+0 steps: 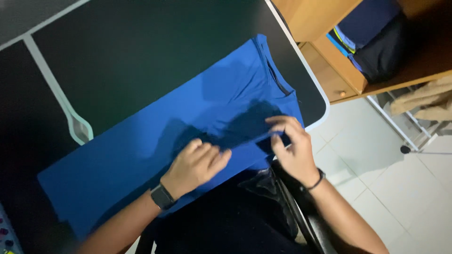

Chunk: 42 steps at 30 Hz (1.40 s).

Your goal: Folding a blue t-shirt on a table and placing it inside a wardrobe

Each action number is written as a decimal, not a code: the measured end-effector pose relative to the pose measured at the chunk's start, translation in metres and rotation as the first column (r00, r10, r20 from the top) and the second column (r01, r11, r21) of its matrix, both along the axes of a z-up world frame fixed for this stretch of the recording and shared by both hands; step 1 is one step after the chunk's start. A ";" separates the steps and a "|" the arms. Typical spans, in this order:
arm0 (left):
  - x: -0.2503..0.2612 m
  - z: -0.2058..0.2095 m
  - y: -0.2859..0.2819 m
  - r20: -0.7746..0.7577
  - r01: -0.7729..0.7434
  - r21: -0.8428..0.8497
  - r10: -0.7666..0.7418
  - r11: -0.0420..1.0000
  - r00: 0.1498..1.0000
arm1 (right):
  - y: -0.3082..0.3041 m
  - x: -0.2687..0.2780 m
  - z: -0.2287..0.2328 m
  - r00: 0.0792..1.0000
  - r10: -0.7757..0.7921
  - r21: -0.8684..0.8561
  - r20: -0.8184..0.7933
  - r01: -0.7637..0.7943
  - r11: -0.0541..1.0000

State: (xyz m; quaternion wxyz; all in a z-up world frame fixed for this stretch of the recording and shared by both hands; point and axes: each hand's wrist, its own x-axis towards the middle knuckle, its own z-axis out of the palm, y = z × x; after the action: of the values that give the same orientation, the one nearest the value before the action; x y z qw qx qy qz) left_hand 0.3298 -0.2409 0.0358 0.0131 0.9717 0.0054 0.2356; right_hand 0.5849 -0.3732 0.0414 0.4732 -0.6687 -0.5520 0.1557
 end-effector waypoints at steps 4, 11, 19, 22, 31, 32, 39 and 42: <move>0.012 0.000 0.026 -0.146 -0.275 -0.575 0.235 0.770 0.961 | 0.036 0.019 -0.027 0.987 -0.072 -0.092 -0.145 0.059 0.994; 0.032 0.008 0.066 -0.134 -0.255 -0.871 0.297 0.421 0.946 | 0.112 0.018 -0.028 0.952 -0.126 -0.105 -0.278 0.100 0.989; 0.037 -0.026 0.087 -0.148 -0.444 -0.672 0.480 0.592 0.865 | 0.137 0.024 -0.036 0.983 -0.180 -0.149 -0.043 0.172 0.974; 0.040 -0.030 0.089 -0.197 -0.494 -0.588 0.478 0.641 0.856 | 0.138 0.021 -0.032 0.992 -0.125 -0.111 -0.009 0.124 0.986; 0.046 -0.029 0.091 -0.144 -0.504 -0.535 0.514 0.678 0.845 | 0.144 0.026 -0.032 0.985 -0.071 -0.050 0.158 0.080 0.996; 0.048 -0.023 0.088 -0.145 -0.504 -0.535 0.515 0.678 0.845 | 0.142 0.024 -0.027 0.985 -0.071 -0.050 0.158 0.079 0.996; 0.078 -0.032 0.069 0.009 -0.306 -0.264 0.320 0.915 0.948 | 0.124 -0.002 -0.029 0.917 -0.016 0.117 0.399 -0.034 0.993; 0.080 -0.044 0.061 0.003 -0.301 -0.158 0.305 0.940 0.952 | 0.118 -0.019 -0.027 0.891 0.103 0.039 0.442 -0.134 0.990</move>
State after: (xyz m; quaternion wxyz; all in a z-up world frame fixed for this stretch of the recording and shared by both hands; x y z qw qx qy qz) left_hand 0.4100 -0.1799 -0.0086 0.0527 0.9520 0.1730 0.2470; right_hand 0.5660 -0.2551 0.0139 0.3491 -0.6350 -0.6890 0.0106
